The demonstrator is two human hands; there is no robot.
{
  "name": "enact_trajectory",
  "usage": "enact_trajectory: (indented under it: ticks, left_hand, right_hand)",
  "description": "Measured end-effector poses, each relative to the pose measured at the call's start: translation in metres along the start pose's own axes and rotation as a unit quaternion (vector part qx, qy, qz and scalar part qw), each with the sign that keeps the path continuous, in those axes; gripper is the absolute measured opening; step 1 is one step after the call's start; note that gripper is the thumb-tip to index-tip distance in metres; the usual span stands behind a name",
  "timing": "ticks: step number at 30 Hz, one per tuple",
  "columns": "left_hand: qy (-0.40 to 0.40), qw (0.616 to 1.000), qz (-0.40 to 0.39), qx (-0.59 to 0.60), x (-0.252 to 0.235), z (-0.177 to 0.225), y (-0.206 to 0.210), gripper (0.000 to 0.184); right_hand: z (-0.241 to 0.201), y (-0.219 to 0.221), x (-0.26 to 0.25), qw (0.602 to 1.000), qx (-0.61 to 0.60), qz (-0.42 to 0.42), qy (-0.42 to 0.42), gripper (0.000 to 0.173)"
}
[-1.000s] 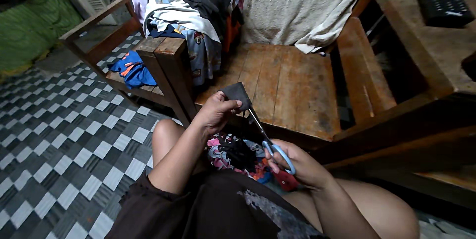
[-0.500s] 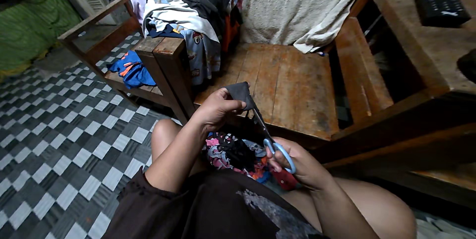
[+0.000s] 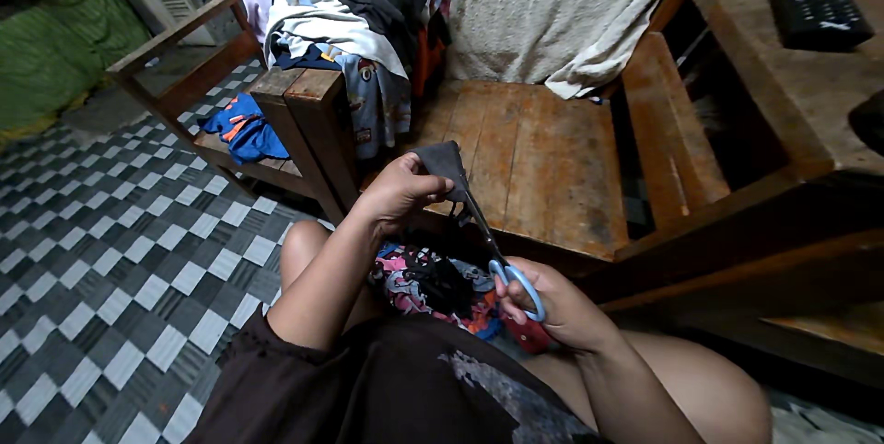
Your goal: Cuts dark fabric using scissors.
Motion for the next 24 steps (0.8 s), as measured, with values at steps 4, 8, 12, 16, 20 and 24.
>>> enact_trajectory:
  ticks: [4,8,12,16,20,24]
  left_hand:
    - [-0.009,1.0,-0.03,-0.001,0.002,0.0,0.007,0.034]
    - [-0.016,0.998,-0.06,-0.006,0.0,-0.004,0.012,0.031]
    - [-0.029,0.998,-0.055,-0.019,0.0,-0.006,0.015,0.03]
    - [-0.036,0.998,-0.051,-0.024,-0.002,-0.008,0.018,0.031]
    - [-0.043,0.997,-0.055,-0.033,-0.003,-0.008,0.022,0.03]
    - [-0.041,0.997,-0.052,-0.038,-0.004,-0.009,0.021,0.03]
  right_hand:
    - [0.0,0.003,0.0,1.0,-0.001,-0.006,-0.003,0.038]
    - [-0.004,0.004,-0.001,0.999,-0.001,-0.016,-0.028,0.043]
    - [-0.003,0.004,-0.001,1.0,-0.006,-0.005,-0.025,0.042]
    - [-0.005,0.003,-0.002,0.999,0.008,0.006,-0.033,0.042]
    - [-0.004,0.001,-0.002,0.999,0.004,0.013,-0.031,0.043]
    - [-0.003,0.0,-0.001,0.999,-0.001,0.031,-0.018,0.042]
Point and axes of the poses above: each hand's wrist, its own x-axis away from the middle knuckle, its own y-axis out of the palm, z = x × y, the point moved 9 cm from there along -x, towards the middle knuckle, and after that the axes turned 1 degree about -y, right-handed, at the moved point
